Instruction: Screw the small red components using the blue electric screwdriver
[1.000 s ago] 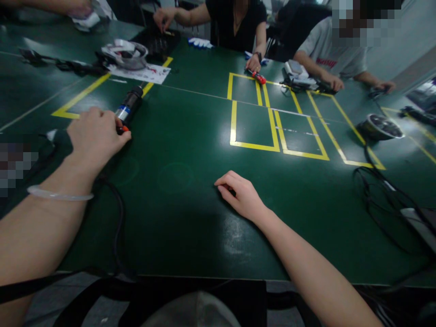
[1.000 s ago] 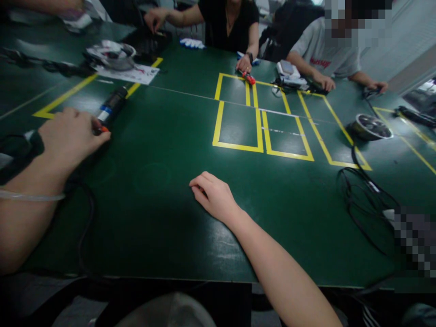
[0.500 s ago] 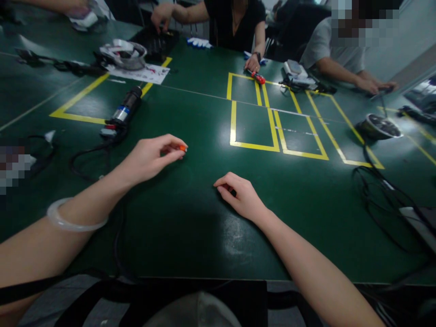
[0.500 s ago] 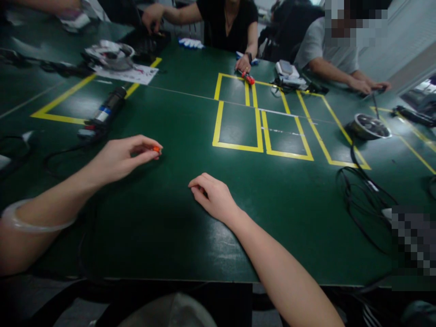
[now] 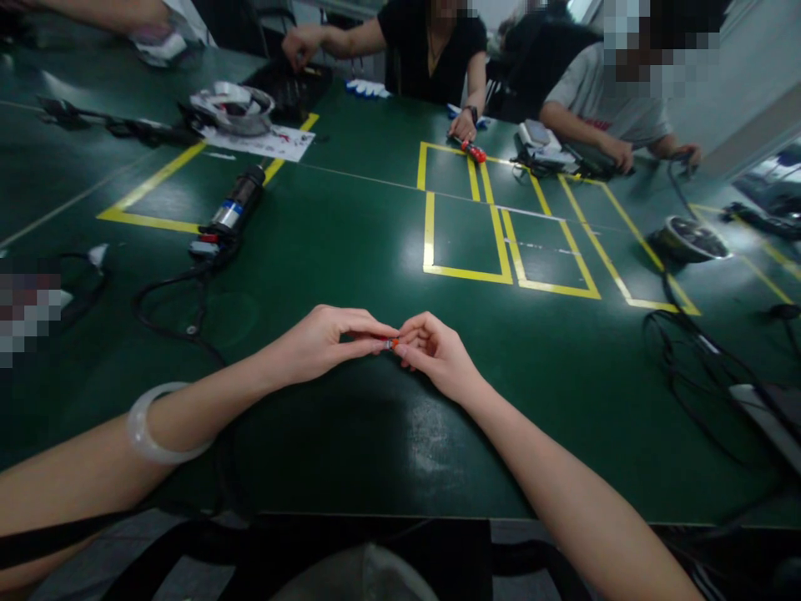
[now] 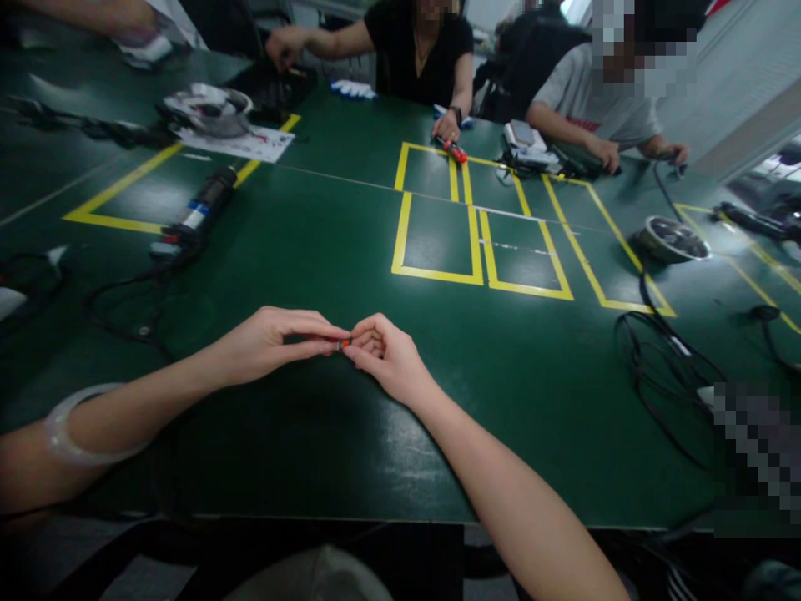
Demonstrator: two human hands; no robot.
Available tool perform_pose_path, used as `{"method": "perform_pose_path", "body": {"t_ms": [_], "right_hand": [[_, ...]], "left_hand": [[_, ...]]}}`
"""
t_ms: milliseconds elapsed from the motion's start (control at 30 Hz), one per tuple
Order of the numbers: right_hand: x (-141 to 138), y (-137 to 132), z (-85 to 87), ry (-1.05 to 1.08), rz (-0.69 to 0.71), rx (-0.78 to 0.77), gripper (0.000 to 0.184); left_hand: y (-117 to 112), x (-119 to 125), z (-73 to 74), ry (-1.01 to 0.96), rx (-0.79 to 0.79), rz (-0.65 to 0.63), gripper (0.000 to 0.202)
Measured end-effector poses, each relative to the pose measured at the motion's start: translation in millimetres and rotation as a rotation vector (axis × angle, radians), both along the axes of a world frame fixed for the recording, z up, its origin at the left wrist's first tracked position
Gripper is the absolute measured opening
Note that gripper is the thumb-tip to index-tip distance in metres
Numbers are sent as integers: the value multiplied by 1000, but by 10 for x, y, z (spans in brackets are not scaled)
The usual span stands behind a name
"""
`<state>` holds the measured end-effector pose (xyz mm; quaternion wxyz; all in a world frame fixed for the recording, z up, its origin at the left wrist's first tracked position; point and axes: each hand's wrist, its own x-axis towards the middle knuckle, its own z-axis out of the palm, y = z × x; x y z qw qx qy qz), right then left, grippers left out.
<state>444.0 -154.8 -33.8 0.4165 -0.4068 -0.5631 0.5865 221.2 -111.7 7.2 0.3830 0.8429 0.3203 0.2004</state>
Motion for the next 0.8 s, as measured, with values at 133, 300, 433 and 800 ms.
{"method": "perform_pose_path", "body": {"t_ms": [133,300,433,800], "right_hand": [[-7,27,14,71,29,-98,39],[-3,30,32,94,53,-137,38],[1,24,53,123,57,-151,35],[-5,13,66,111,58,-157,35]], "left_hand": [[2,5,-12,-36,9,-29,27],[-37,20,14,-52,-36,29,24],[-76,26,31,-52,87,21,17],[-112,27,23,-15,239,-97,10]]}}
